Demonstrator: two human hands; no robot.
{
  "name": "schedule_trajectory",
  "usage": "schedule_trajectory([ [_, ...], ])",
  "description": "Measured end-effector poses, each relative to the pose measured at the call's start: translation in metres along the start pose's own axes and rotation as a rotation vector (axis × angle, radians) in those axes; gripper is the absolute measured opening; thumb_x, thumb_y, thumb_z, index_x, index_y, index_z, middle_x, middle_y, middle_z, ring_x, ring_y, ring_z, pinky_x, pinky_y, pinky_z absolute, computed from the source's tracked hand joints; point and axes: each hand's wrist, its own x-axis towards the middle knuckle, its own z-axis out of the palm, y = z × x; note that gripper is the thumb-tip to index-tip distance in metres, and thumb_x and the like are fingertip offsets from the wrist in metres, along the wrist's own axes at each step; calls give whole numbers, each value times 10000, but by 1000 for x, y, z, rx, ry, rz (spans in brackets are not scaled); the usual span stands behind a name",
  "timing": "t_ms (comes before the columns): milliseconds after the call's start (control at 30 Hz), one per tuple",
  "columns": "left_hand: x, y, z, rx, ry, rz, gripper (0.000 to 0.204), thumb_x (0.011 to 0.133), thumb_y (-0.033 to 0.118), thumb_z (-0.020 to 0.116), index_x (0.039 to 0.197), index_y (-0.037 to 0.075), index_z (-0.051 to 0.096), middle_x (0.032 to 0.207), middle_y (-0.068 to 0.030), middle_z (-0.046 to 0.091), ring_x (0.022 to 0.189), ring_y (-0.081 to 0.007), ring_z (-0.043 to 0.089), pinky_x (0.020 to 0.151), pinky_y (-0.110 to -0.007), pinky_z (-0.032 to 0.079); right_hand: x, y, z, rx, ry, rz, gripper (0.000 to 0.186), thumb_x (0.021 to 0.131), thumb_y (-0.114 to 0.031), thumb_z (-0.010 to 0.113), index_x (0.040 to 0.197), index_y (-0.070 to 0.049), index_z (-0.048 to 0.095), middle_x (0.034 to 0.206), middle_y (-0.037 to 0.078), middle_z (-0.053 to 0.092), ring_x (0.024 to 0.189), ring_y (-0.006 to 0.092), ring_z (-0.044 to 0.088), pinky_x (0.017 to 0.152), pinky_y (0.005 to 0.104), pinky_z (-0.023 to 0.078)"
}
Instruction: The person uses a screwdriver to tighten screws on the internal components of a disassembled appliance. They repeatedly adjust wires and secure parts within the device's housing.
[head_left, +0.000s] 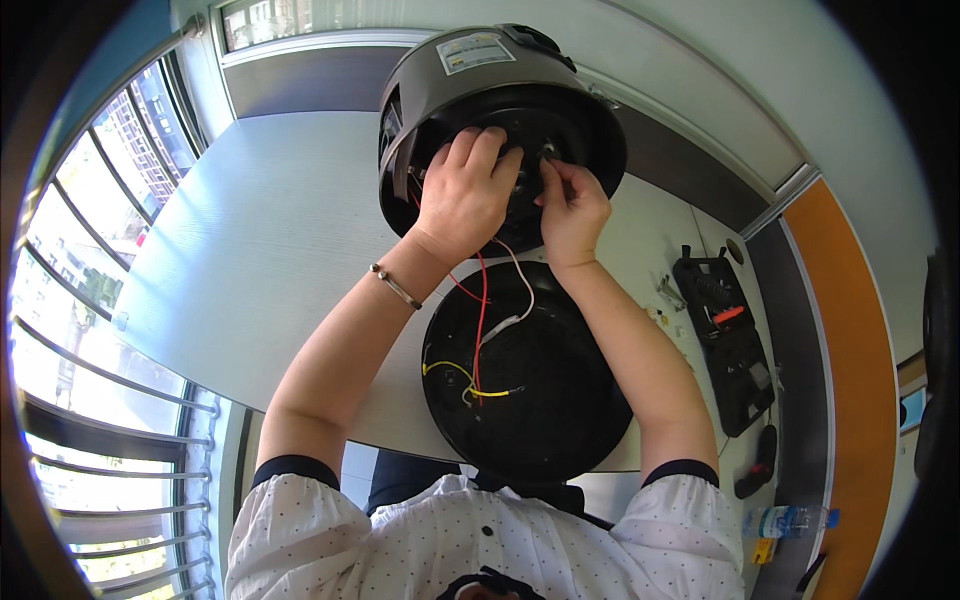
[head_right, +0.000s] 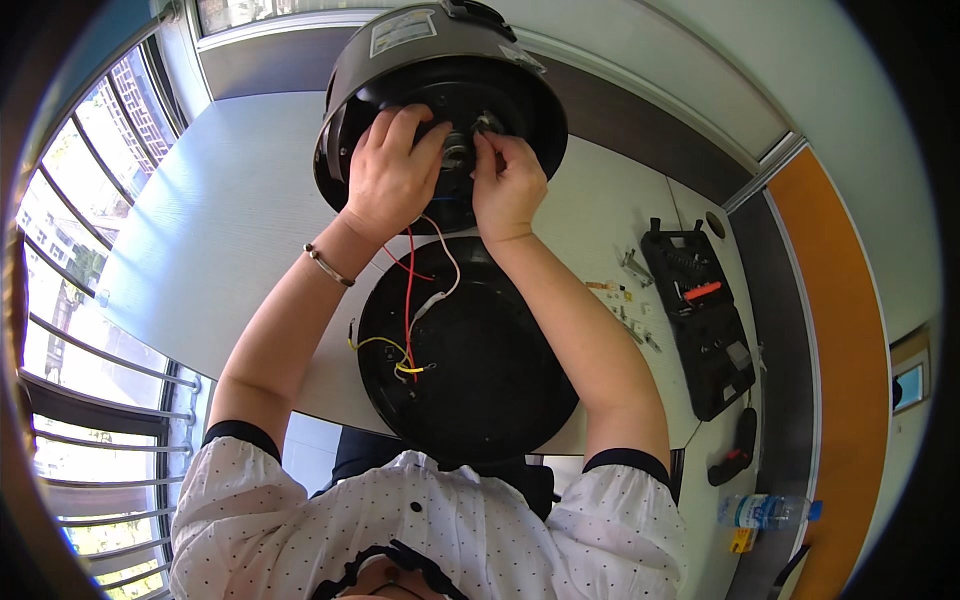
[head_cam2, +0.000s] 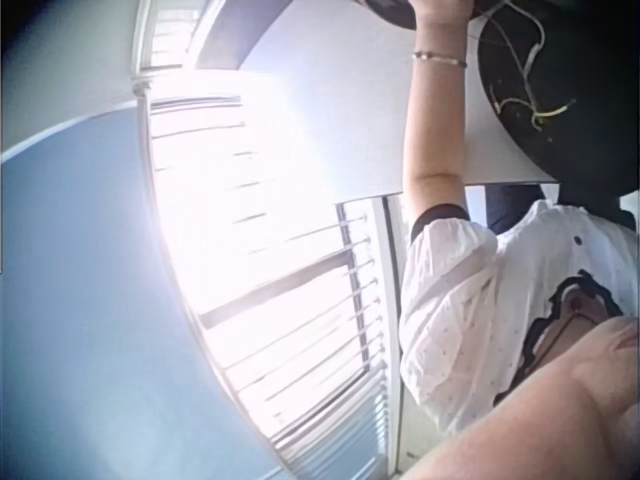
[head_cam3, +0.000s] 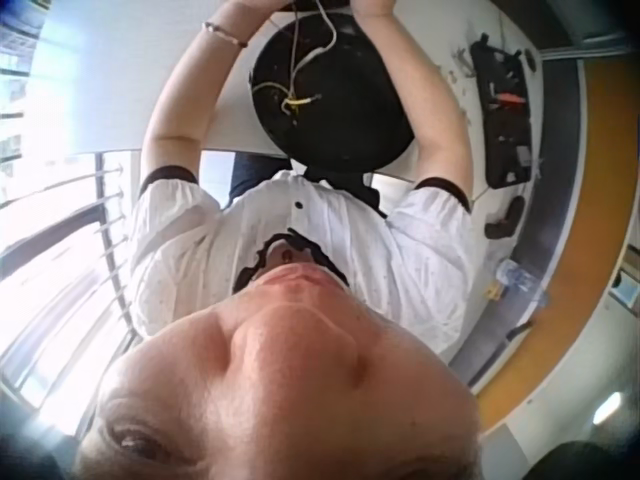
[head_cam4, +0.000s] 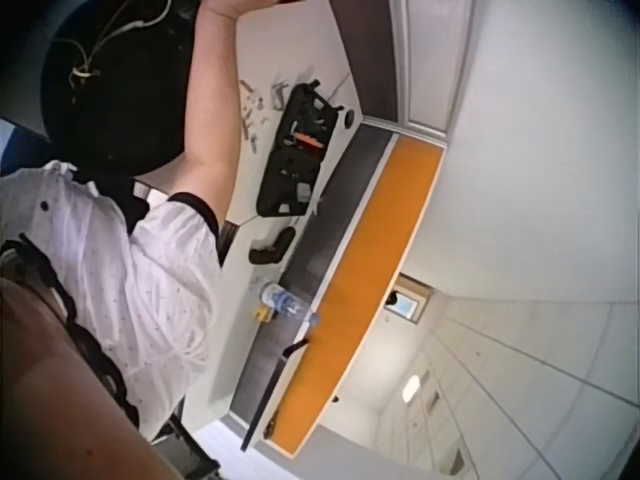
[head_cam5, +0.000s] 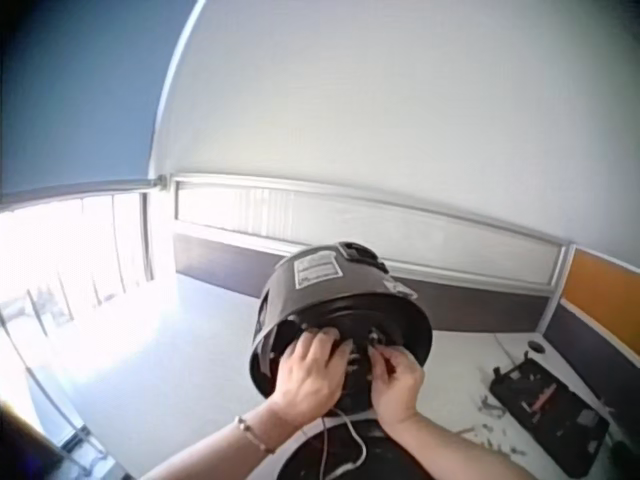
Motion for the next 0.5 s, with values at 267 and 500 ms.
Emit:
schedule_trajectory([
  [267,0,1,-1,0,22,17,251,689,81,644,940,70,649,974,-65,539,857,-230,539,688,-325,481,3,-18,0,42,-69,171,126,822,-95,649,799,28,650,651,92,628,448,139,580,449,248,441],
  [500,0,0,-2,-8,10,10,251,676,79,643,926,63,645,972,-70,539,865,-234,538,706,-332,480,11,-33,-4,229,-120,472,180,853,-109,622,805,64,633,652,85,628,443,118,564,407,235,418],
])
